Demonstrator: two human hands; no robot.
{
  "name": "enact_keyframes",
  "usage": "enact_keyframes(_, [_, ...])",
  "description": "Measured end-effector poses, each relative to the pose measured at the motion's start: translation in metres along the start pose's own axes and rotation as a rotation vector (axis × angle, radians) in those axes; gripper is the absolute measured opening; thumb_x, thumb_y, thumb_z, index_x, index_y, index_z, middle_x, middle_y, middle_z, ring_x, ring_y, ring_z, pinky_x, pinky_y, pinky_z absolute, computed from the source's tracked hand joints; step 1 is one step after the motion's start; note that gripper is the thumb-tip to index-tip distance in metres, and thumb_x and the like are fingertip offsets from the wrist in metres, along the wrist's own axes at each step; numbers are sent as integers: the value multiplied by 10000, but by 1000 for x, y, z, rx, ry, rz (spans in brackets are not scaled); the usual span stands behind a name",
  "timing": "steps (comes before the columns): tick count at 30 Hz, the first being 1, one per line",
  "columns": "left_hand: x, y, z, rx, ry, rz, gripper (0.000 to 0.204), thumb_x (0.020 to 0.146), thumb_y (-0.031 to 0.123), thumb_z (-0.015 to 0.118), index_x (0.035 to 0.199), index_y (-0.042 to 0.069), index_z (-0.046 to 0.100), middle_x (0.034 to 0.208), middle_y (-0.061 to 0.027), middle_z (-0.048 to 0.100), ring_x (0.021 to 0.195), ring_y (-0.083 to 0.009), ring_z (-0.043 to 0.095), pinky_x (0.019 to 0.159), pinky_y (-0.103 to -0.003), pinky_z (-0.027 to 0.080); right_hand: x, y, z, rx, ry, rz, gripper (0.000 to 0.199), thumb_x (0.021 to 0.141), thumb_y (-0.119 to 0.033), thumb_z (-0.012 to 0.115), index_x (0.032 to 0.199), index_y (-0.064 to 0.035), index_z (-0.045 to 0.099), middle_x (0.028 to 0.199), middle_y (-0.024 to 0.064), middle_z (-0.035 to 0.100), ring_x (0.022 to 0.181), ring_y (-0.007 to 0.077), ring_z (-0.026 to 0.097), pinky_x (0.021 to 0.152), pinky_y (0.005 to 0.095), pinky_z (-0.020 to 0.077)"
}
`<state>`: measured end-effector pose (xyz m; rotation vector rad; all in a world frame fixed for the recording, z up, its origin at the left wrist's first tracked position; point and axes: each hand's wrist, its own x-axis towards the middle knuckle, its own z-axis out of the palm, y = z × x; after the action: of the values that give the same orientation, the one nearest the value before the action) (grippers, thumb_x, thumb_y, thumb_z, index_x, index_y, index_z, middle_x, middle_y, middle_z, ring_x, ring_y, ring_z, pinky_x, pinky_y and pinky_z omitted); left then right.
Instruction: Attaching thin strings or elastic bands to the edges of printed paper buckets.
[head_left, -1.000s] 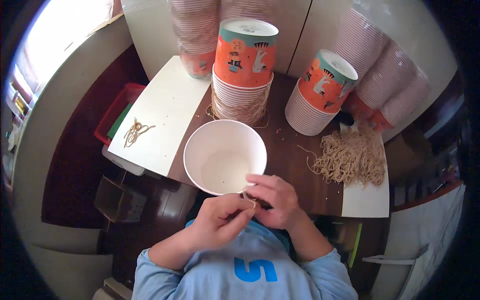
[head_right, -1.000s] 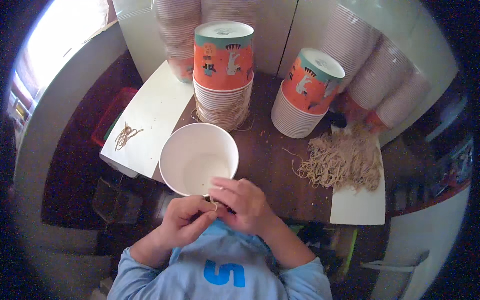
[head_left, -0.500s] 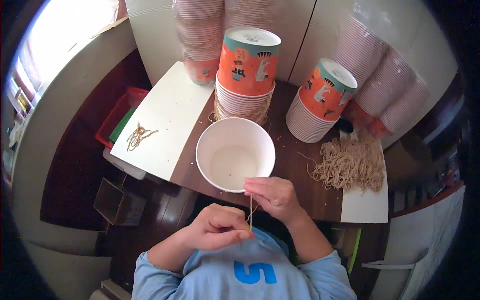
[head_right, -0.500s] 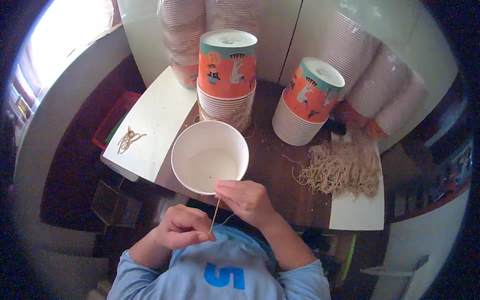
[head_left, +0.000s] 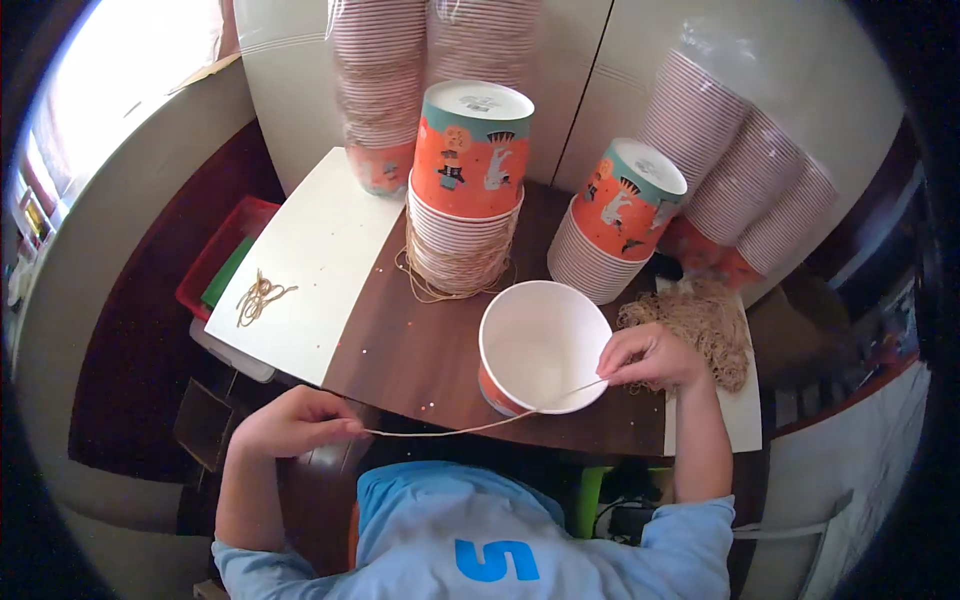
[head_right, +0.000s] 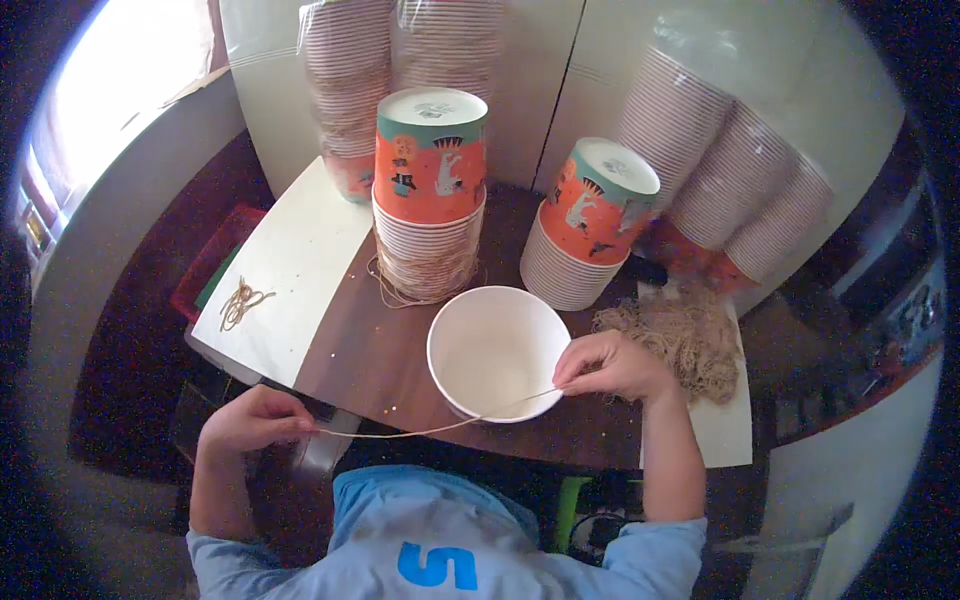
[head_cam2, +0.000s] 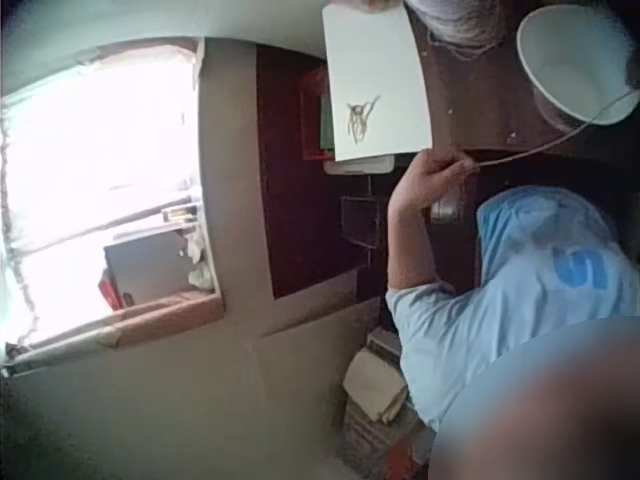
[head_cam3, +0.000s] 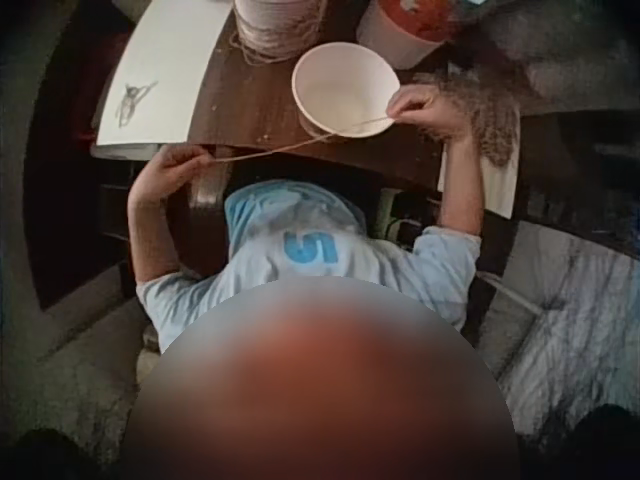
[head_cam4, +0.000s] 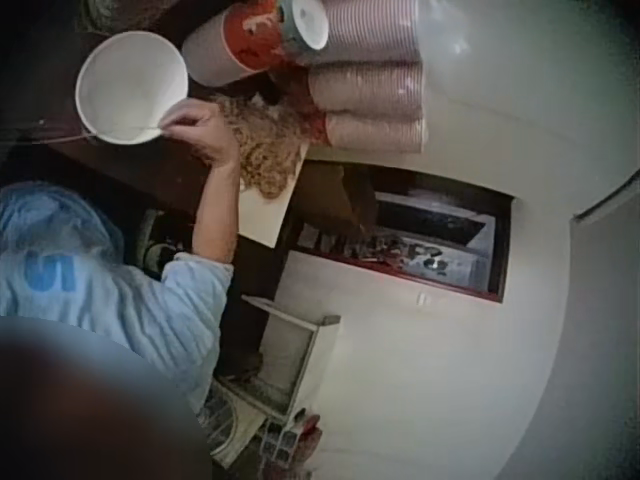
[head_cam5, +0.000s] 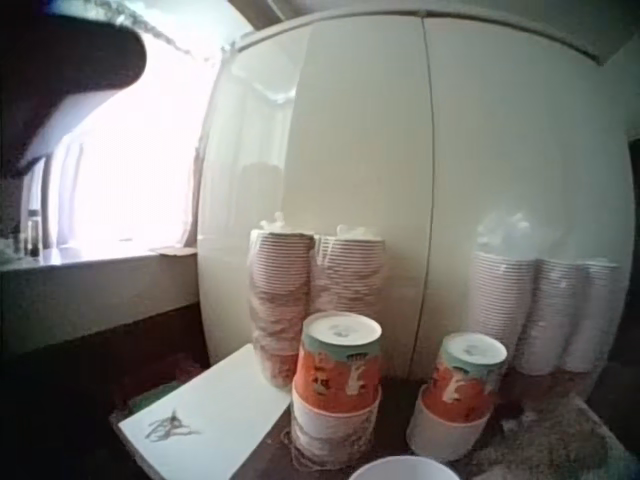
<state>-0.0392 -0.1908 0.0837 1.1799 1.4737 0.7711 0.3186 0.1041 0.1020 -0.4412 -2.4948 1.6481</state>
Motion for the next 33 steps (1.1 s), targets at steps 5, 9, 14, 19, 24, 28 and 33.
enact_keyframes(5, [8, 28, 17, -150, 65, 148, 200, 905, 178, 594, 880, -1, 680, 773, 5, 646, 710, -48, 541, 646, -211, 453, -2, -32, -13, -708, -16, -32, 644, 641, -245, 787, 1207, -38, 561, 1272, 144, 531, 1179, 256, 489, 999, 378, 374])
enact_keyframes(9, [37, 59, 47, -318, -12, 134, 221, 919, 221, 579, 881, 23, 670, 678, 32, 567, 597, -44, 473, 535, -192, 384, 4, -69, 56, -447, 432, -140, 660, 706, -294, 760, 1253, -27, 506, 1285, 152, 504, 1214, 262, 457, 1028, 380, 339])
enact_keyframes(14, [79, 74, 72, -457, -176, 172, 364, 947, 337, 514, 972, 0, 647, 723, 1, 586, 614, -63, 510, 560, -193, 420, 43, -83, 128, -98, 247, -199, 661, 785, -210, 725, 1309, 17, 392, 1024, 143, 642, 930, 234, 646, 802, 328, 502])
enact_keyframes(19, [86, 50, 62, -802, -273, -43, 463, 976, 371, 397, 1072, -35, 600, 887, -121, 653, 726, -186, 630, 668, -289, 487, 40, -63, 117, -309, 451, -155, 112, 837, -105, 632, 888, -7, 653, 819, 132, 665, 728, 219, 651, 652, 309, 506])
enact_keyframes(24, [82, 28, 69, -778, -365, -201, 373, 964, 321, 462, 1095, -6, 585, 883, -107, 646, 741, -161, 628, 680, -256, 506, 29, -59, 107, -214, 478, -18, 101, 847, -91, 626, 890, -3, 650, 786, 113, 666, 704, 180, 645, 625, 288, 499])
enact_keyframes(28, [81, 26, 79, -669, -322, -159, 218, 896, 169, 604, 1039, 4, 619, 864, -62, 653, 736, -106, 613, 668, -219, 502, 26, -59, 108, -166, 473, -15, 108, 861, -97, 619, 892, 2, 648, 773, 101, 664, 686, 151, 629, 616, 273, 491])
enact_keyframes(33, [89, 19, 88, -615, -275, -71, 192, 856, 98, 646, 1017, -4, 625, 887, -45, 657, 731, -79, 595, 659, -202, 492, 20, -60, 111, -132, 448, 7, 116, 870, -106, 618, 890, 3, 650, 755, 80, 659, 675, 123, 607, 619, 261, 485])
